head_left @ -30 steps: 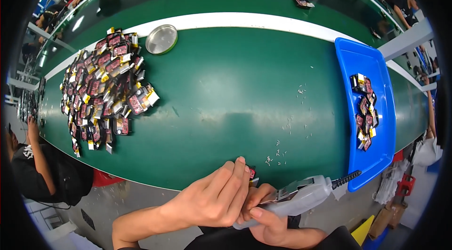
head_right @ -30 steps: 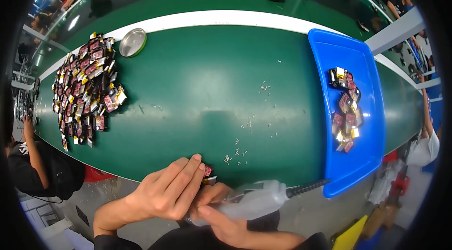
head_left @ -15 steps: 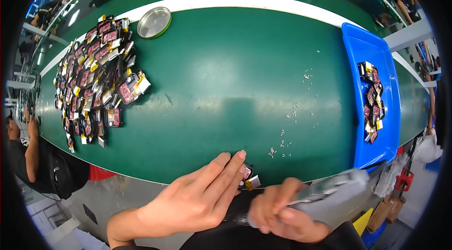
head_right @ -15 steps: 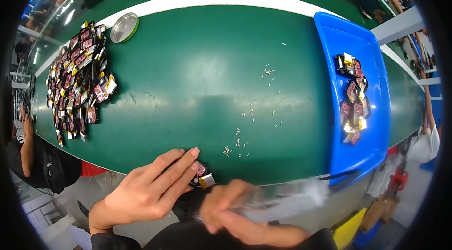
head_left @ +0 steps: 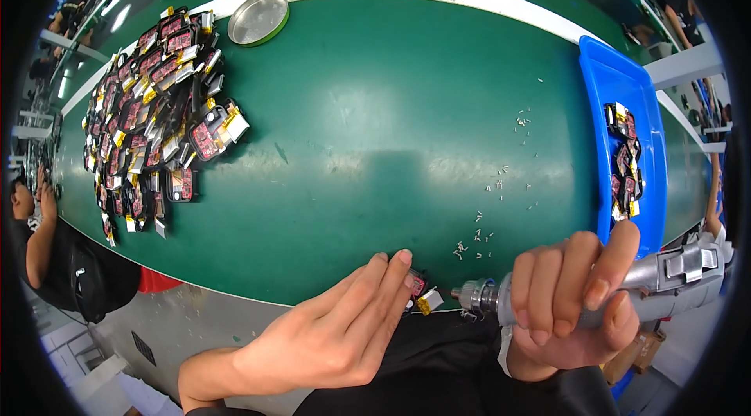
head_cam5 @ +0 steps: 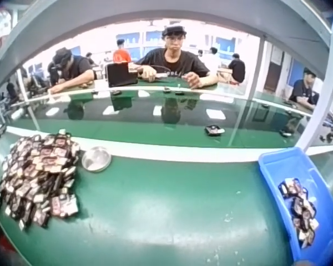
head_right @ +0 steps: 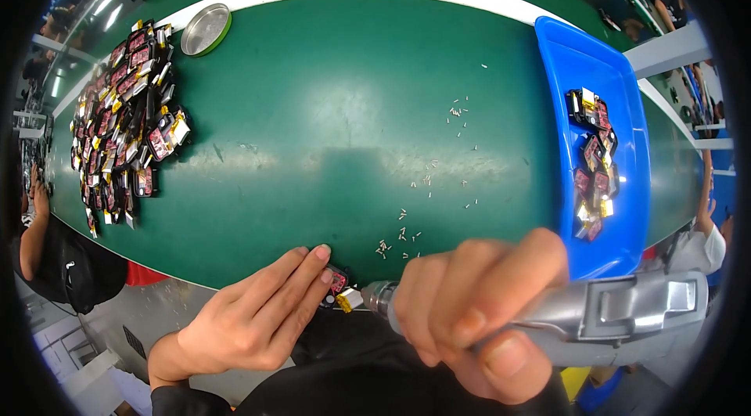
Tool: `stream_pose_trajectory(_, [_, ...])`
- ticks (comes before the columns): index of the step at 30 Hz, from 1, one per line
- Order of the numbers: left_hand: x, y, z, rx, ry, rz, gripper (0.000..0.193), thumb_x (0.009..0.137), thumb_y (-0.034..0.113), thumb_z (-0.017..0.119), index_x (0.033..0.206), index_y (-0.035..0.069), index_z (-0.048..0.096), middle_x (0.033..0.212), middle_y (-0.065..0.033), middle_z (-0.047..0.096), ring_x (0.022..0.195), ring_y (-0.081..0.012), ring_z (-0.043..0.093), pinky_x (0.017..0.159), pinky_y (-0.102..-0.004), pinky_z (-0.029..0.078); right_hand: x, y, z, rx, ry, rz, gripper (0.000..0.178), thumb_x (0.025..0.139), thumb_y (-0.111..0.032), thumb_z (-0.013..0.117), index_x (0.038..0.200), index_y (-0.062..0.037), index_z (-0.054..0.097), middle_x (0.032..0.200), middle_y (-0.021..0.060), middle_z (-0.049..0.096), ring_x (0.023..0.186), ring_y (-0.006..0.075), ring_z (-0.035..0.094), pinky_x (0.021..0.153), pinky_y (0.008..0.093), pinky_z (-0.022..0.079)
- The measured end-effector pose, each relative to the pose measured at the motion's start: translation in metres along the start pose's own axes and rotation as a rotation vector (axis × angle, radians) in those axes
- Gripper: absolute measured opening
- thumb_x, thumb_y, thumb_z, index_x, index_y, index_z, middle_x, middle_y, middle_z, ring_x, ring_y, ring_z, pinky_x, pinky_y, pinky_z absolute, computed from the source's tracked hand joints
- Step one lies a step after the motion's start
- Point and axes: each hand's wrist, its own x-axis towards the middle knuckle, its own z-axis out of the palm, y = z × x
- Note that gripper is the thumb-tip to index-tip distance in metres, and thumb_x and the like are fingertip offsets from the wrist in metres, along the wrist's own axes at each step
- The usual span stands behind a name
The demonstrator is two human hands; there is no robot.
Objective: The person is using an electric screwdriver to assemble small electronic components on a production line.
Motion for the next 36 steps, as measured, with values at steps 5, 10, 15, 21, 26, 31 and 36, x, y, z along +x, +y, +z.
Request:
stream_pose_trajectory(5, [-0.002, -0.001, 0.006, -0.023, 0.045, -0.028, 0.029, 0.067, 0.000, 0.062, 0.093, -0.010, 0.067, 0.106, -0.0225, 0.065, 0.092, -0.0284, 0.063, 0.082, -0.0307, 0.054, 0.003, 0.012, -0.004, -0.005, -0.009, 0.047, 0.020, 0.090, -0.017, 0.056, 0.091, -0.0030, 0.042, 0.067, 0.0074, 0.049, 0.048, 0.0168, 0.047, 0.048, 0.0310, 0.040])
stream_pose_trajectory(10, [-0.001, -0.003, 0.009, -0.051, 0.068, -0.019, 0.027, 0.066, -0.001, 0.062, 0.091, -0.011, 0.067, 0.104, -0.0230, 0.065, 0.090, -0.0285, 0.063, 0.081, -0.0309, 0.054, 0.009, 0.014, 0.001, -0.138, -0.043, 0.051, 0.019, 0.090, -0.019, 0.053, 0.083, -0.0080, 0.039, 0.057, 0.0035, 0.044, 0.044, 0.0140, 0.046, 0.048, 0.0280, 0.041])
stream_pose_trajectory(15, [-0.003, -0.004, 0.012, -0.057, 0.098, -0.023, 0.027, 0.067, 0.001, 0.063, 0.090, -0.012, 0.066, 0.105, -0.0238, 0.065, 0.091, -0.0292, 0.063, 0.081, -0.0310, 0.054, 0.008, 0.017, 0.006, -0.053, -0.044, -0.006, 0.018, 0.090, -0.017, 0.055, 0.081, -0.0076, 0.041, 0.057, 0.0044, 0.046, 0.042, 0.0146, 0.046, 0.045, 0.0281, 0.043])
stream_pose_trajectory(21, [-0.002, 0.007, 0.014, -0.076, 0.058, -0.107, 0.033, 0.069, 0.007, 0.065, 0.094, -0.013, 0.064, 0.108, -0.0248, 0.063, 0.096, -0.0310, 0.061, 0.081, -0.0340, 0.053, 0.004, 0.007, -0.003, 0.023, 0.000, -0.064, 0.017, 0.092, -0.016, 0.049, 0.082, -0.0087, 0.038, 0.055, 0.0021, 0.043, 0.039, 0.0106, 0.044, 0.041, 0.0244, 0.039])
stream_pose_trajectory(26, [0.002, 0.019, 0.029, -0.121, 0.128, -0.262, 0.041, 0.068, 0.010, 0.068, 0.101, -0.014, 0.061, 0.111, -0.0272, 0.060, 0.097, -0.0351, 0.059, 0.082, -0.0372, 0.053, -0.002, 0.008, -0.009, 0.068, 0.025, 0.052, 0.021, 0.093, -0.023, 0.055, 0.088, -0.0059, 0.044, 0.062, 0.0060, 0.048, 0.047, 0.0167, 0.048, 0.046, 0.0292, 0.039])
stream_pose_trajectory(31, [0.009, 0.024, 0.026, -0.321, 0.194, -0.394, 0.047, 0.062, 0.012, 0.074, 0.101, -0.011, 0.061, 0.113, -0.0268, 0.059, 0.095, -0.0358, 0.058, 0.080, -0.0395, 0.052, -0.003, 0.004, -0.010, 0.075, 0.022, 0.023, 0.019, 0.093, -0.021, 0.054, 0.088, -0.0068, 0.044, 0.062, 0.0053, 0.048, 0.046, 0.0158, 0.047, 0.045, 0.0291, 0.038])
stream_pose_trajectory(36, [-0.004, 0.040, 0.030, -0.344, 0.396, -0.394, 0.037, 0.058, 0.007, 0.078, 0.092, 0.000, 0.064, 0.100, -0.0164, 0.061, 0.082, -0.0288, 0.057, 0.068, -0.0341, 0.049, -0.001, 0.005, -0.003, 0.107, 0.003, -0.106, 0.018, 0.090, -0.012, 0.053, 0.080, -0.0081, 0.039, 0.052, 0.0024, 0.044, 0.036, 0.0104, 0.045, 0.040, 0.0241, 0.043])
